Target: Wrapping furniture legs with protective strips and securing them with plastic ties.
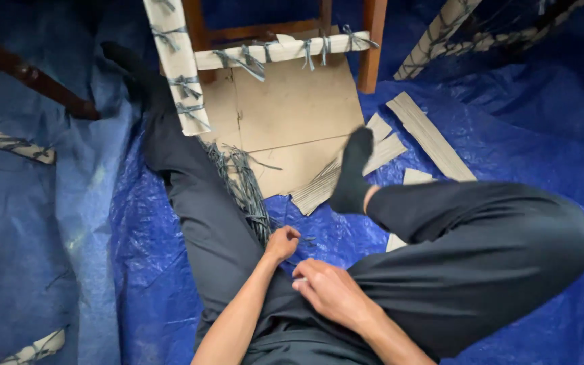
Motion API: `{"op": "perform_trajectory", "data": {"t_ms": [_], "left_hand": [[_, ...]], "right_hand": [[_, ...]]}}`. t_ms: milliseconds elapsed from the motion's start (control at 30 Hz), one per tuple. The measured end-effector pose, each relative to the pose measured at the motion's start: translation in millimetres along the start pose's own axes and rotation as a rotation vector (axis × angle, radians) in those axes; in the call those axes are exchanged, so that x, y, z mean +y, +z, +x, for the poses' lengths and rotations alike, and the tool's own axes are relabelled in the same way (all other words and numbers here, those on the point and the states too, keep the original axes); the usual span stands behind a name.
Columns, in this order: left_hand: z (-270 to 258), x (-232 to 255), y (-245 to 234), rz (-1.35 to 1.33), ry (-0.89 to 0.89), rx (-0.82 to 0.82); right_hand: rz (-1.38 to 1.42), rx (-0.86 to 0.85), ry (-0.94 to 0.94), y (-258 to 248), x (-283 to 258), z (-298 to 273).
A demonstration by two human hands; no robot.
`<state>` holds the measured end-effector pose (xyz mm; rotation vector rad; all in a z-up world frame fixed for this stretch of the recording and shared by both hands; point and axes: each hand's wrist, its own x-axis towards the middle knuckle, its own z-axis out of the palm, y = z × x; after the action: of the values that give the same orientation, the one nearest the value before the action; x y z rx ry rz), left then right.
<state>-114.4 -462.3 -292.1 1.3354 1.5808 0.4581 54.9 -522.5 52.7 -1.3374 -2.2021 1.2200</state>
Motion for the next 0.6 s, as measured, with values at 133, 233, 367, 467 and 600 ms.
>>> {"op": "perform_trajectory", "data": {"t_ms": [133,233,367,467,600], "left_hand": [[1,12,2,0.008,-0.053,-0.023],[6,15,1,0.006,-0.042,-0.010],[7,8,-1,-0.009,-0.042,0.024],[3,8,-5,-0.034,-0.044,0.052],[-12,20,-18,-0.055,-0.038,0.092]], "right_hand": [[0.018,-0.032,-0.004,7,7,-3],[0.027,-0.066,-0.012,1,10,1],[0.043,-0.062,0.034,-2,21,11],[0.021,-0.034,-0.050,1,24,19],[0.071,-0.076,-0.170,2,15,26]]}}
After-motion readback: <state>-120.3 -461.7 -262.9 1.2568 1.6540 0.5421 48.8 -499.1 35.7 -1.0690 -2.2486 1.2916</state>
